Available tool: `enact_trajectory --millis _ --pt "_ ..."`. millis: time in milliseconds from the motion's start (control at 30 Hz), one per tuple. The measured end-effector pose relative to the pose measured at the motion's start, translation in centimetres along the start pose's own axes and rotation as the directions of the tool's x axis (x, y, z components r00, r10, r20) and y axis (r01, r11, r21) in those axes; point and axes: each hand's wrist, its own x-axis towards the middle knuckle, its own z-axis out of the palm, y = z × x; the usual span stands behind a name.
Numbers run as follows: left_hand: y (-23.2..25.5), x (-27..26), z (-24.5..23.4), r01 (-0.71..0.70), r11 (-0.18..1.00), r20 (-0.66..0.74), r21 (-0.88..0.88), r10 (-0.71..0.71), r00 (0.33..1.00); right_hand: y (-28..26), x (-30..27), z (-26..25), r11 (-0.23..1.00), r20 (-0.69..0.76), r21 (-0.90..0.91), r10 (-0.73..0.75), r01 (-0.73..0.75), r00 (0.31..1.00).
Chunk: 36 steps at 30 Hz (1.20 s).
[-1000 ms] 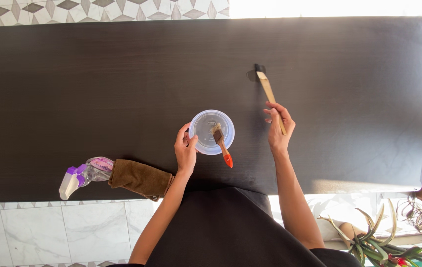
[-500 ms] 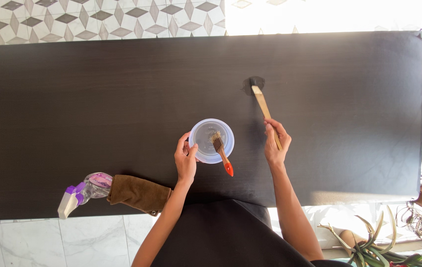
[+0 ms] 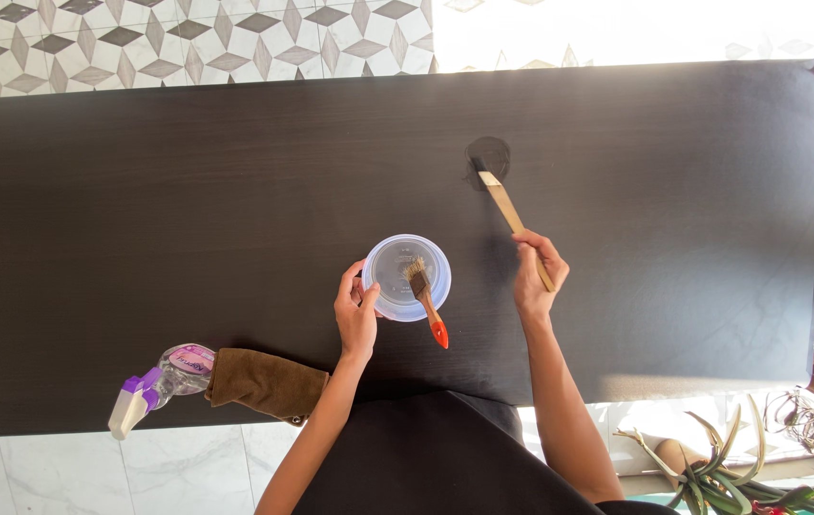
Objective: The person applies liquid from a container onto a dark table surface using a brush.
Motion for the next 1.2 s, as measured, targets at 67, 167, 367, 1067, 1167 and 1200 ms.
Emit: enact_trajectory --millis 67,167,367,1067,1167,1200 --pt "0.1 0.0 0.1 0.005 1.000 -0.005 0.008 -0.005 1.000 0.2 -0.1 -0.4 0.998 -0.159 -0.043 0.035 -0.043 0.987" --pt "0.3 0.1 0.1 0.010 1.000 -0.006 0.011 -0.010 1.000 -0.3 1.2 0.1 0.999 -0.124 -0.004 0.049 -0.050 0.991" --pt "0.3 0.2 0.1 0.011 1.000 0.001 -0.007 -0.011 1.000 -0.7 1.7 1.6 0.997 0.004 0.012 0.081 -0.081 0.997" --pt "0.8 1.6 1.2 0.036 0.999 0.002 0.006 -0.036 0.999 -1.1 4.9 2.4 0.996 -0.111 0.029 0.092 -0.089 0.990" --pt "1.0 1.7 1.1 0.031 1.000 0.004 0.004 -0.031 1.000 -1.2 5.6 2.8 0.994 -0.018 0.064 0.089 -0.087 0.996" --pt "1.1 1.8 1.1 0.023 1.000 0.003 0.000 -0.023 1.000 -1.1 5.6 2.7 0.994 -0.018 0.065 0.087 -0.086 0.996"
